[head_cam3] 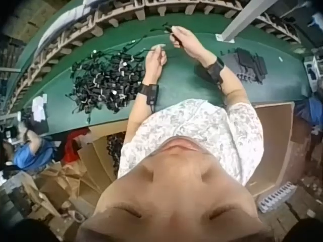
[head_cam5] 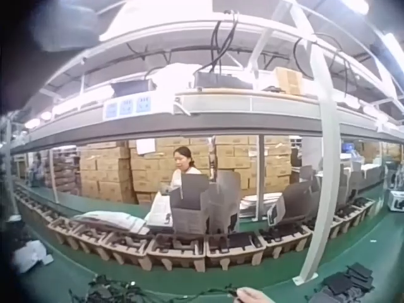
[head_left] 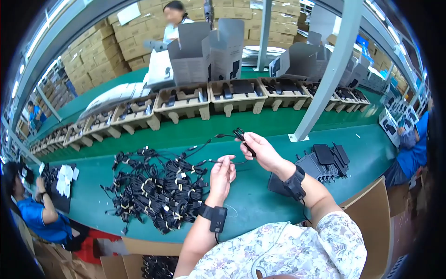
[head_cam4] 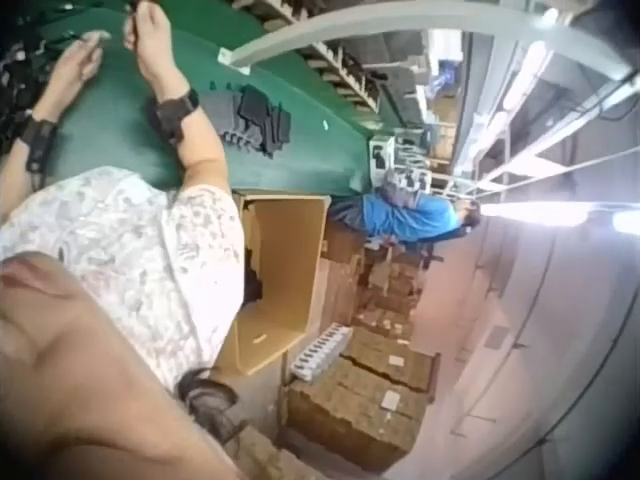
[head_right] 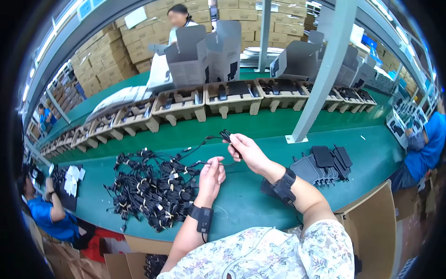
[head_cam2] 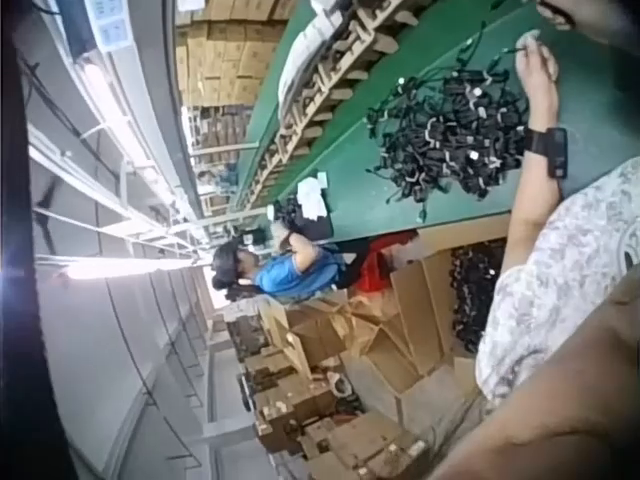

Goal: The person picks up a cable from a pile, unties it, and places it into a cardboard tray. They then pick up a flat black component and place it into the same tray before repeating the process.

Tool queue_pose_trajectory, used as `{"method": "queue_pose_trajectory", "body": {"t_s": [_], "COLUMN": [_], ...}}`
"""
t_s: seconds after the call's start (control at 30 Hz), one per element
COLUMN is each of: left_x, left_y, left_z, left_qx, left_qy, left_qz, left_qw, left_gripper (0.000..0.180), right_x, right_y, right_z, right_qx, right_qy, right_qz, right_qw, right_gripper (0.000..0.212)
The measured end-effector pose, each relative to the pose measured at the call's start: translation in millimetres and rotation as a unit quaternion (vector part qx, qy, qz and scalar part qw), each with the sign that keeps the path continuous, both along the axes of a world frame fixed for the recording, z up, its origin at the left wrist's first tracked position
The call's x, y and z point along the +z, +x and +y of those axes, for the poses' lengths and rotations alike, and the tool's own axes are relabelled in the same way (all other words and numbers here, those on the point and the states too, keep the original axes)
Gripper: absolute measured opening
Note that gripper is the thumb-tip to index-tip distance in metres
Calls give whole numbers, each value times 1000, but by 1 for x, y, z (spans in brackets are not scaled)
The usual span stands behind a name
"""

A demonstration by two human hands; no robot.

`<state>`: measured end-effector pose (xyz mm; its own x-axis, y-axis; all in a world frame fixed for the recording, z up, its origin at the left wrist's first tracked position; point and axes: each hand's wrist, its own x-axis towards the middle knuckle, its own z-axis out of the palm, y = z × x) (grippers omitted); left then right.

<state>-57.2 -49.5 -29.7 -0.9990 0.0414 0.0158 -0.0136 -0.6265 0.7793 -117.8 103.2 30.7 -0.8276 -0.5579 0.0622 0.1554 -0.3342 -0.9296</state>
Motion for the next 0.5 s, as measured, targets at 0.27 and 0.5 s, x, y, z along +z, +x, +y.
{"method": "queue_pose_trajectory", "body": {"t_s": [0.27, 0.5], "left_x": [-10, -25], "left_y": [4, -2], "left_z": [11, 2], "left_qx": [15, 62], "left_qy": [-47, -222], "left_qz": [-19, -43], "left_qw": [999, 972], "left_gripper": [27, 37], "right_x": [-22, -9], "right_y": [17, -35], "right_z": [8, -1], "right_qx": [31, -125], "right_qy": [354, 411], "right_qz": [333, 503], "right_qw": [873, 750], "right_gripper": [27, 37]}}
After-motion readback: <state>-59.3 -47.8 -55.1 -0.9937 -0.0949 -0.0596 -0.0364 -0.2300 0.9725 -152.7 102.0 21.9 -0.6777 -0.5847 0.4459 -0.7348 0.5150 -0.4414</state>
